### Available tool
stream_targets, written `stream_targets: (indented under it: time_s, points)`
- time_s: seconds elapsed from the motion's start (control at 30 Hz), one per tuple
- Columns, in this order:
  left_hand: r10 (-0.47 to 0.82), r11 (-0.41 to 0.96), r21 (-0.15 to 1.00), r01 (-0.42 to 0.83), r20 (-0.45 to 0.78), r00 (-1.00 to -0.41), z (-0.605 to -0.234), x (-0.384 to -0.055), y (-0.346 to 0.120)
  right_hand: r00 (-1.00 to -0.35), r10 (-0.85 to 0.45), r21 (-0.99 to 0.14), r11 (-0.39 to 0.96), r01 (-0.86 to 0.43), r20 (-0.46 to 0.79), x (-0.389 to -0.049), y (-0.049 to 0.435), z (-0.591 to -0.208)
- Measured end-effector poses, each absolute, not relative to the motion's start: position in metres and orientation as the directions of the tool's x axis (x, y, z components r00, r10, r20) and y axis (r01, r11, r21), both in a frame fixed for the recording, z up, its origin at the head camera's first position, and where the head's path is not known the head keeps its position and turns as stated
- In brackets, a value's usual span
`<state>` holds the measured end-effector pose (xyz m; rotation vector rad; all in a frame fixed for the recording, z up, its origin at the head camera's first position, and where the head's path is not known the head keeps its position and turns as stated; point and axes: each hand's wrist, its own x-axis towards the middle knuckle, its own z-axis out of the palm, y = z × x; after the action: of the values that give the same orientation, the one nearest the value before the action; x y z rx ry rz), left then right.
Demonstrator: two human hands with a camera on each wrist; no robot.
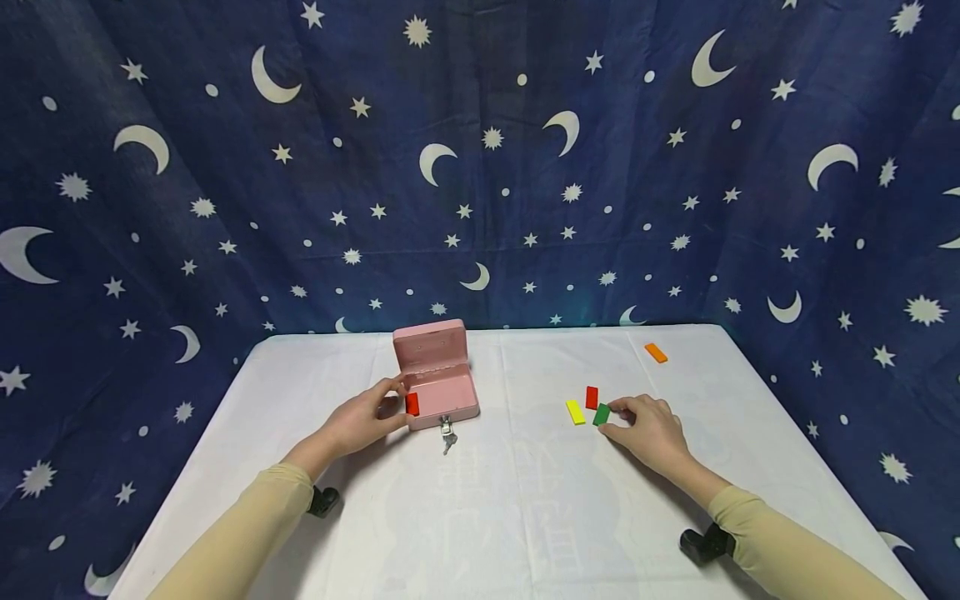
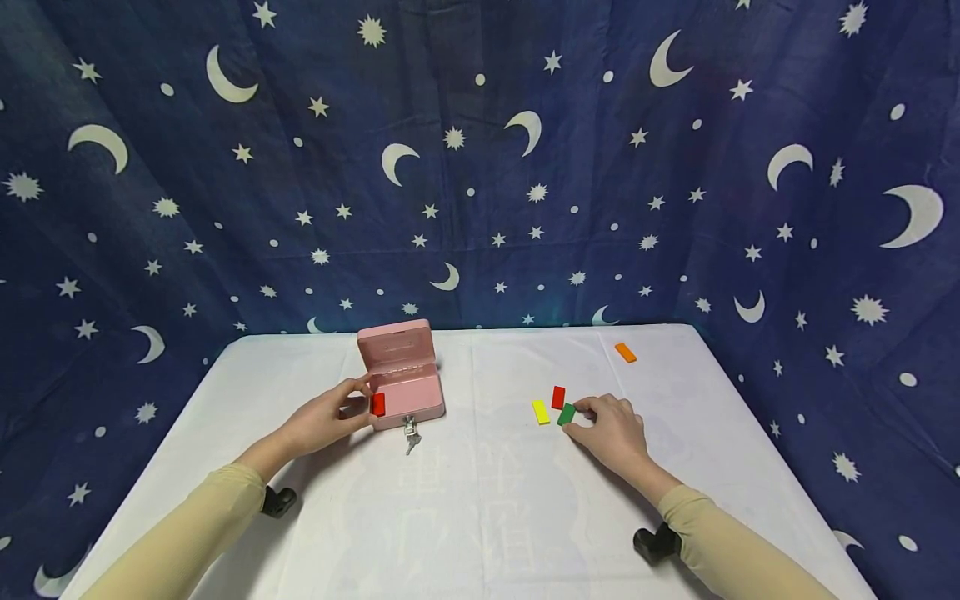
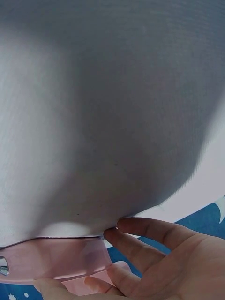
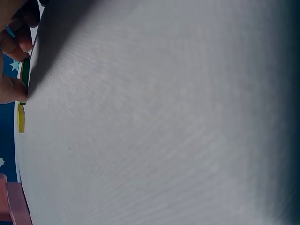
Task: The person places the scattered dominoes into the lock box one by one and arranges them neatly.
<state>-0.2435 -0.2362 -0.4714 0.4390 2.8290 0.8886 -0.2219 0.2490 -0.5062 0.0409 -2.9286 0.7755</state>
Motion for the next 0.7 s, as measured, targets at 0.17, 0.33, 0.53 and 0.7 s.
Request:
stream_targets:
  time_s: [0.17, 0.33, 0.53, 0.7]
  points:
    - [0.315, 0.784, 0.576, 0.231, -0.049, -0.948, -0.471, -0.243, -0.236, -0.991, -0.013, -0.475, 0.877, -0.075, 0.134, -0.224, 0.250, -0.506]
    - [0.319, 0.783, 0.575, 0.238, -0.043, -0.947, -0.472, -0.243, -0.237, -0.988, -0.029, -0.460, 0.883, -0.096, 0.151, -0.227, 0.252, -0.499]
    - [0.322, 0.787, 0.566, 0.245, -0.037, -0.946, -0.472, -0.243, -0.238, -0.982, -0.060, -0.470, 0.872, -0.139, 0.181, -0.230, 0.248, -0.482]
    - [0.312, 0.793, 0.565, 0.228, -0.053, -0.949, -0.471, -0.244, -0.237, -0.972, -0.098, -0.481, 0.856, -0.191, 0.211, -0.235, 0.241, -0.470]
